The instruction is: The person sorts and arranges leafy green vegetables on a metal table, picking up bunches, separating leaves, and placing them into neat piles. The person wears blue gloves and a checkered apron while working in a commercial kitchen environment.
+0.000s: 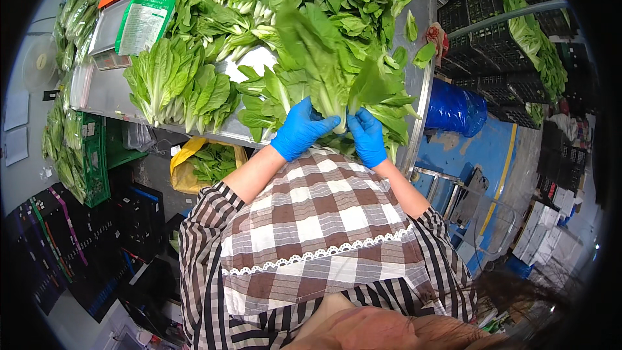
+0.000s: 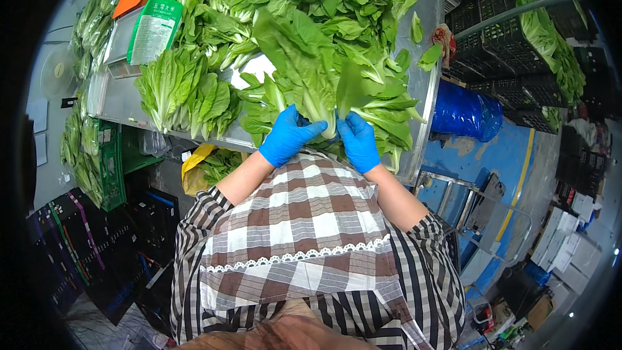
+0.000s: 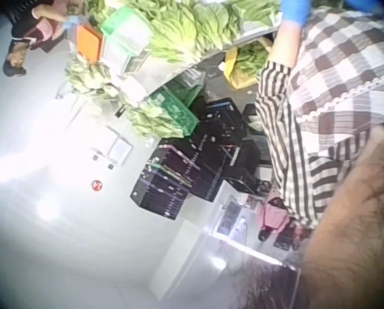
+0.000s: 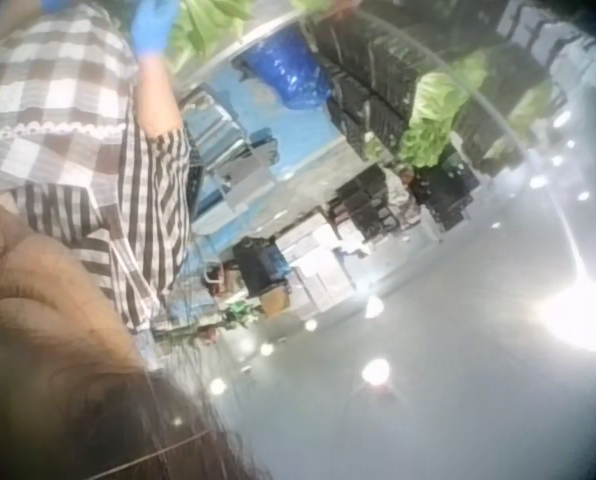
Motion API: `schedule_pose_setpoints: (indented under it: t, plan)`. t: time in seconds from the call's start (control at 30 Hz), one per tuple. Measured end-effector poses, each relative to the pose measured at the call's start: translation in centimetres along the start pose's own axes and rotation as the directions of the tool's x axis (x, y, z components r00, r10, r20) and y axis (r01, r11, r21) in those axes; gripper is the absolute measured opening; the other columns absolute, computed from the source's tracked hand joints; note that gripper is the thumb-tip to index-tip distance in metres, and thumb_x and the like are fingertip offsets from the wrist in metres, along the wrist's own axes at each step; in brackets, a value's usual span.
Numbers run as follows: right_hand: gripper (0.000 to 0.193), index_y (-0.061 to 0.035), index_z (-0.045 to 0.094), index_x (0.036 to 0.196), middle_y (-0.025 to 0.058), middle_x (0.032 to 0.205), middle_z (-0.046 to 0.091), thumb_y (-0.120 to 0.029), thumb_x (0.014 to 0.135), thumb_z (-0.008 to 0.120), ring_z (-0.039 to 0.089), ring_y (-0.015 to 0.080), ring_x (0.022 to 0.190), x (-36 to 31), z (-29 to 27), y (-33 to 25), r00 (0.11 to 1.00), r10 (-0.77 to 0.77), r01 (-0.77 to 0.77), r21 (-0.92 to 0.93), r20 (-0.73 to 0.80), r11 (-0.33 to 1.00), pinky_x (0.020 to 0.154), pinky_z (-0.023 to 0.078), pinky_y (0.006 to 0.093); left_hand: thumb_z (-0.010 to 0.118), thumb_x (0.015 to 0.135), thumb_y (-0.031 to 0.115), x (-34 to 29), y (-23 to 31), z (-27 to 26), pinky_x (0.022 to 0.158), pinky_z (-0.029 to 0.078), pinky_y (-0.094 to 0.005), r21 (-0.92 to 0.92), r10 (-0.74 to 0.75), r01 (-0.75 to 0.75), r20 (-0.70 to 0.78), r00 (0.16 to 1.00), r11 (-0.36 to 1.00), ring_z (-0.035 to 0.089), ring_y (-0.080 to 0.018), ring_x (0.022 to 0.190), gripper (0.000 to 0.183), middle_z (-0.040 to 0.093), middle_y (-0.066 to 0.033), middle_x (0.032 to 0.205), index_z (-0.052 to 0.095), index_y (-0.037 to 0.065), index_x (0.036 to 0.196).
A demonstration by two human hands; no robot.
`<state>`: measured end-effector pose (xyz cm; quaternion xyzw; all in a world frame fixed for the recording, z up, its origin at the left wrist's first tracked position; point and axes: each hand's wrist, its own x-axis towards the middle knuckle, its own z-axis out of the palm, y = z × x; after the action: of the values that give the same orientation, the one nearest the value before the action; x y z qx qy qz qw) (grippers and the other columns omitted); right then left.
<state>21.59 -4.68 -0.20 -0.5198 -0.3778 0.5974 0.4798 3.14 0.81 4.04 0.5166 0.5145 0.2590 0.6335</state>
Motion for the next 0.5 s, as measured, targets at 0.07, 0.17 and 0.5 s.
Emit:
schedule_pose_setpoints:
  t: [0.07, 0.17, 0.5]
  plan:
    - [0.021, 0.0022, 0.056, 0.112, 0.0067, 0.089, 0.064, -0.007, 0.093, 0.056, 0.061, 0.0122, 0.073, 0.4, 1.2, -1.0, 0.997, -0.015, 0.021, 0.063, -0.081, 0.998, 0.065, 0.051, 0.0266, 0.074, 0.081, 0.019, 0.2, 0.0, -0.4, 0.066, 0.047, -0.0255, -0.103, -0.048, 0.053, 0.044, 0.998, 0.993, 0.058, -0.011, 0.077, 0.038, 0.064, -0.0075, 0.086, 0.057, -0.005, 0.106]
    - [0.023, 0.0016, 0.056, 0.113, 0.0075, 0.088, 0.064, -0.008, 0.092, 0.058, 0.061, 0.0137, 0.072, 1.5, 0.9, 0.2, 0.995, 0.067, -0.047, 0.259, -0.068, 0.965, 0.064, 0.05, 0.0263, 0.071, 0.083, 0.016, 0.8, -1.6, -0.7, 0.067, 0.046, -0.0251, -0.211, -0.034, 0.036, 0.014, 0.999, 0.977, 0.058, -0.0104, 0.079, 0.031, 0.064, -0.0065, 0.088, 0.058, -0.004, 0.104]
    - [0.035, 0.0008, 0.056, 0.112, 0.0079, 0.098, 0.065, -0.004, 0.082, 0.072, 0.063, 0.0144, 0.085, 2.6, 1.6, 1.0, 0.992, 0.074, -0.089, 0.145, 0.104, 0.985, 0.078, 0.052, 0.0277, 0.069, 0.081, 0.01, 0.9, -3.0, -1.6, 0.069, 0.049, -0.0275, -0.283, -0.077, 0.08, 0.023, 0.997, 0.956, 0.06, -0.0151, 0.081, 0.039, 0.064, -0.0116, 0.098, 0.053, -0.003, 0.114]
